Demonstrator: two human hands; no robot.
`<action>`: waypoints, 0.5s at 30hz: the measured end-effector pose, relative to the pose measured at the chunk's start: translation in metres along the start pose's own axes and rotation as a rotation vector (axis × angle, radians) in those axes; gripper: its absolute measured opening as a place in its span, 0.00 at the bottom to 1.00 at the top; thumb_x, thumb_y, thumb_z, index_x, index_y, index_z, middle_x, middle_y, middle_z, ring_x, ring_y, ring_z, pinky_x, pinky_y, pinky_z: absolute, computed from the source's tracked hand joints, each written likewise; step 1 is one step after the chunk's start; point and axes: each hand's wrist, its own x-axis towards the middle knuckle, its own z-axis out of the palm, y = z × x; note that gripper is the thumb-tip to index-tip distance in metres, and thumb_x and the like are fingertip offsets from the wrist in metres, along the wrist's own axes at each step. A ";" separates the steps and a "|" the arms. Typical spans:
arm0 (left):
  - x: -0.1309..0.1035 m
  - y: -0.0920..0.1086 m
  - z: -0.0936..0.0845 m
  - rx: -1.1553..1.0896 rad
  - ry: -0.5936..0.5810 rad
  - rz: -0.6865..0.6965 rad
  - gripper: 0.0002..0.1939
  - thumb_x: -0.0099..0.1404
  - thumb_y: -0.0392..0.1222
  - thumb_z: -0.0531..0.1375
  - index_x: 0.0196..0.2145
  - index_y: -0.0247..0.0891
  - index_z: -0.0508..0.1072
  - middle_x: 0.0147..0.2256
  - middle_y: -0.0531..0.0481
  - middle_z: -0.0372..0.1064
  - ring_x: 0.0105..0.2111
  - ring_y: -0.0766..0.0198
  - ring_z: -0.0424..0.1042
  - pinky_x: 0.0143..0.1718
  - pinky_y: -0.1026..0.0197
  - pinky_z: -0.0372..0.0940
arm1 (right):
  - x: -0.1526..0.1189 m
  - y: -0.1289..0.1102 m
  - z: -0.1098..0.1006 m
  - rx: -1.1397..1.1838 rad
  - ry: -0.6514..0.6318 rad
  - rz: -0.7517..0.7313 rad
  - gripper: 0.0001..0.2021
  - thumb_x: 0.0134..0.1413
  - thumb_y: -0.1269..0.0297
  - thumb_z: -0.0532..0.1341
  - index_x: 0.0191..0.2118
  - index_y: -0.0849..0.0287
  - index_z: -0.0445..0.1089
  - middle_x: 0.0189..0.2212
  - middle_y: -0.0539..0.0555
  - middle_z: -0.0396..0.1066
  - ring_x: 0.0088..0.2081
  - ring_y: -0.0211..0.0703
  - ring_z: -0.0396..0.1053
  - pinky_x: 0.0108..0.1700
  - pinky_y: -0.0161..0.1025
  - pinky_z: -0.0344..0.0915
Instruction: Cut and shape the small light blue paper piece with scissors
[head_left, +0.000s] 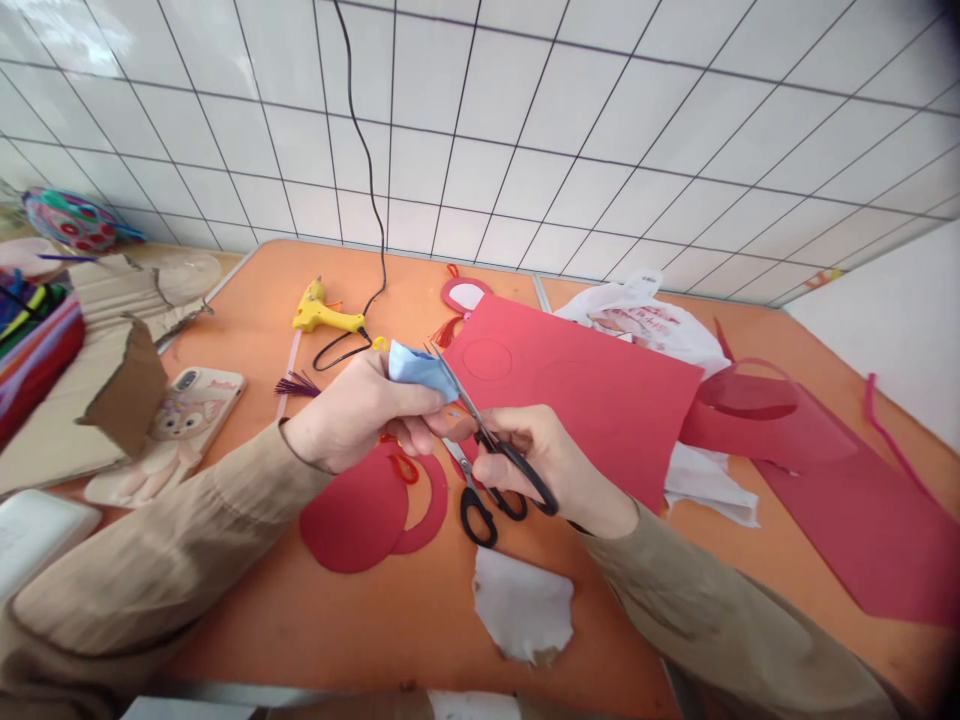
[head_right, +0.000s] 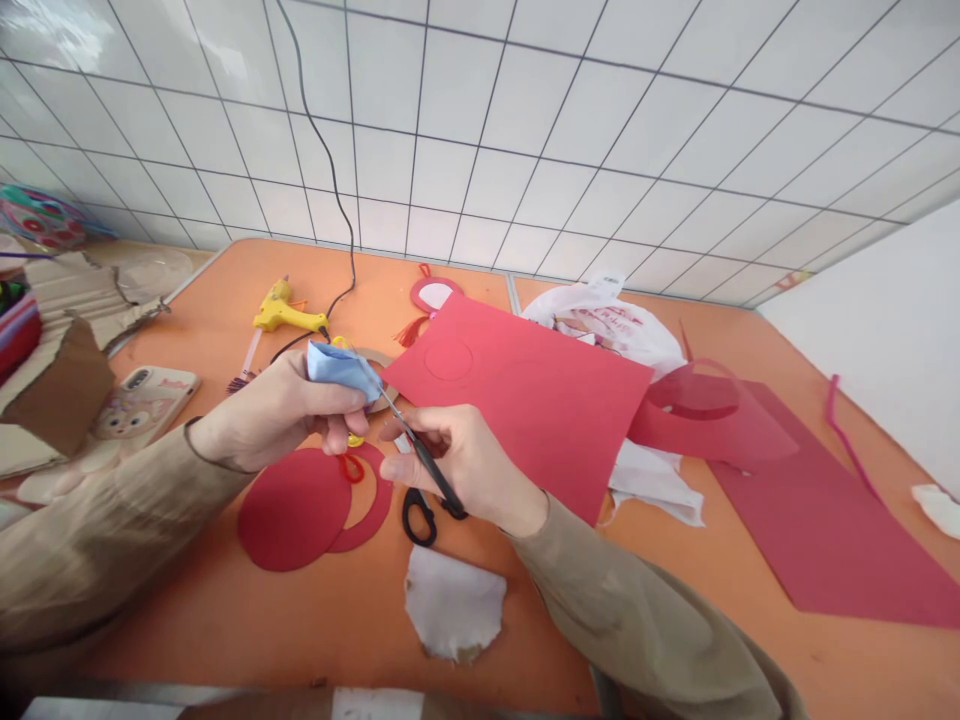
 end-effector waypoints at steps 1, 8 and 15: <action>0.000 0.000 0.000 -0.006 0.001 -0.002 0.06 0.53 0.31 0.64 0.19 0.32 0.75 0.19 0.50 0.75 0.14 0.68 0.71 0.15 0.70 0.67 | 0.000 0.000 0.000 -0.002 0.004 0.000 0.21 0.48 0.49 0.70 0.36 0.64 0.75 0.20 0.45 0.57 0.21 0.31 0.52 0.22 0.32 0.50; -0.002 -0.003 0.002 -0.056 0.013 -0.009 0.06 0.53 0.31 0.65 0.20 0.32 0.76 0.20 0.48 0.76 0.15 0.68 0.71 0.15 0.70 0.66 | 0.002 0.002 0.003 0.049 0.015 -0.023 0.22 0.48 0.46 0.69 0.34 0.64 0.73 0.20 0.45 0.56 0.20 0.31 0.51 0.22 0.33 0.48; -0.002 -0.003 0.003 -0.075 0.013 -0.020 0.06 0.52 0.31 0.65 0.19 0.32 0.76 0.20 0.47 0.76 0.14 0.68 0.71 0.15 0.70 0.66 | 0.001 0.003 0.002 0.048 0.022 -0.018 0.22 0.47 0.46 0.69 0.33 0.63 0.70 0.20 0.44 0.56 0.20 0.31 0.52 0.22 0.33 0.48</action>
